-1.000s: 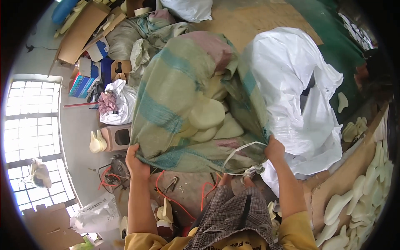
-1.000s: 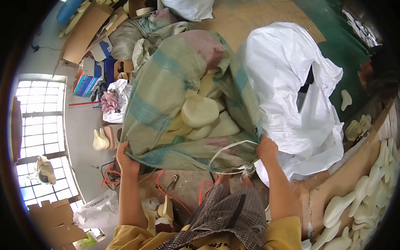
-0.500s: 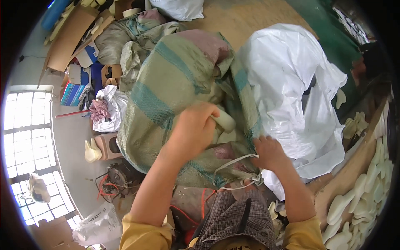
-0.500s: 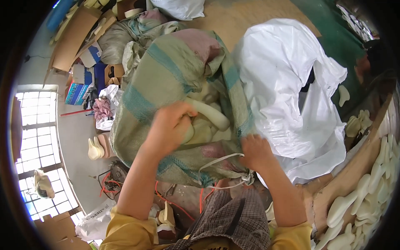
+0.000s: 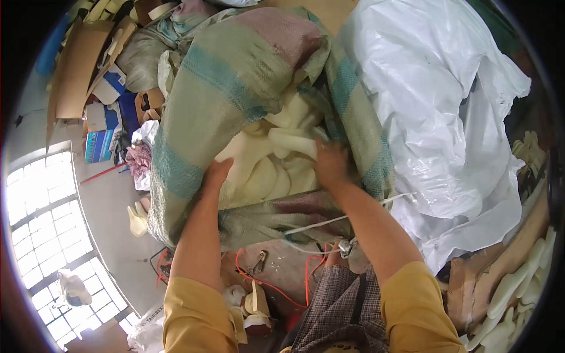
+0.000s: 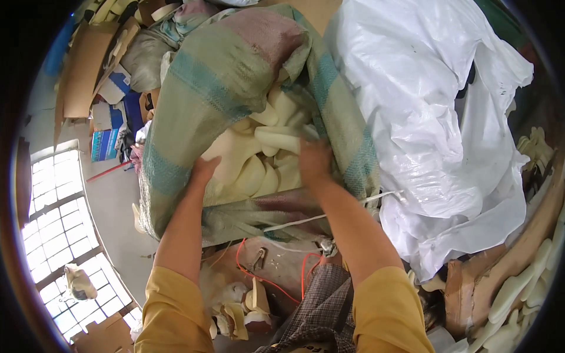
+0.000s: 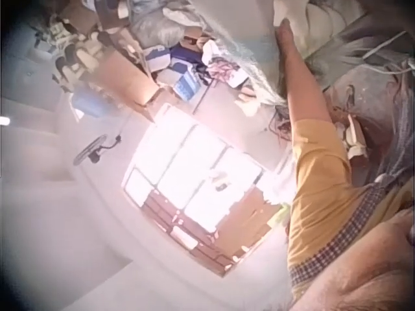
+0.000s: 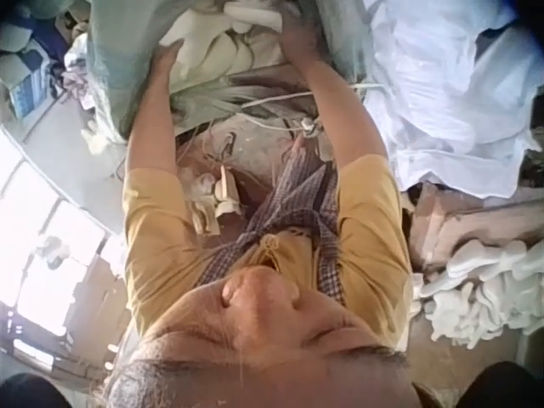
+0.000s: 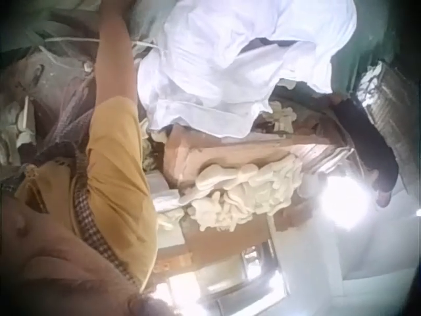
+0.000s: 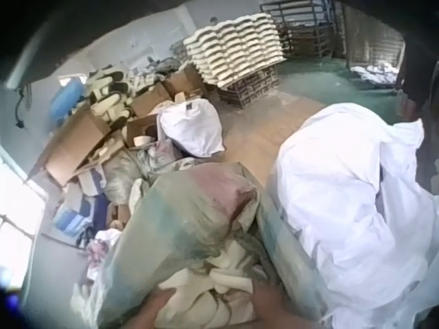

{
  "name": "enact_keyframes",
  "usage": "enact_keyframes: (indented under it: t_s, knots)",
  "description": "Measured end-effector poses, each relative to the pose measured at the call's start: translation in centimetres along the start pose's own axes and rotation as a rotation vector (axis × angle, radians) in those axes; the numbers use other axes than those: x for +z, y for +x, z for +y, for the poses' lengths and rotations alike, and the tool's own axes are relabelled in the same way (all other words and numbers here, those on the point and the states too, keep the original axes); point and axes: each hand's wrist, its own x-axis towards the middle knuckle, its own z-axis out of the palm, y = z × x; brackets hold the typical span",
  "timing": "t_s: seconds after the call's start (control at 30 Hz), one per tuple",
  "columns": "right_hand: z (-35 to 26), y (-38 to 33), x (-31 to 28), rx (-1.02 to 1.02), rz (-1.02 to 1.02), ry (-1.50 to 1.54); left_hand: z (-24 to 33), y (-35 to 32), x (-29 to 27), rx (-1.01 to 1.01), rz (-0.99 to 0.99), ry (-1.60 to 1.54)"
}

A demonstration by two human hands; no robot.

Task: Sorting and bagging foam bicycle seat pads in a factory.

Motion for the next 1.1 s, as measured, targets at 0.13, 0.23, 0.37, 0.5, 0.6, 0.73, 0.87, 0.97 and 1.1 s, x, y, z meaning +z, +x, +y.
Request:
enact_keyframes:
  t_s: [0.13, 0.23, 0.37, 0.5, 0.6, 0.73, 0.87, 0.97, 1.1]
  knots:
    - [0.3, -0.7, -2.9, 0.080, -0.121, 0.201, -1.8, -2.0, 0.9, -0.181, -0.098, -0.169]
    - [-2.8, -4.6, -6.5, -0.186, 0.151, 0.432, -0.1, -3.4, -0.9, -0.234, -0.076, -0.097]
    - [-6.4, -7.2, -10.7, -0.562, -0.025, 0.302, -4.1, -13.3, -6.9, -0.280, -0.110, 0.024]
    - [-11.0, -4.7, -4.9, -0.669, 0.053, 0.318, 3.0, -13.8, -4.2, -0.308, -0.100, 0.181]
    - [-12.0, -4.6, -2.9, -0.506, 0.027, 0.476, 10.2, -8.7, -1.3, -0.354, -0.100, 0.298]
    - [-6.7, -6.6, -0.5, 0.346, 0.192, 1.150, 4.3, -8.1, -2.8, -0.161, -0.012, 0.050]
    - [-0.6, -4.3, 3.6, 0.942, -0.453, 0.907, 6.2, -7.9, -4.1, -0.186, -0.299, -0.187]
    - [0.1, -3.8, 4.9, 0.960, -0.762, 1.126, 4.8, -7.1, -4.0, -0.299, -0.074, -0.528]
    - [-3.2, -3.6, 6.3, 0.744, -0.517, 1.159, -2.5, -5.0, -2.8, -0.521, -0.099, -0.593]
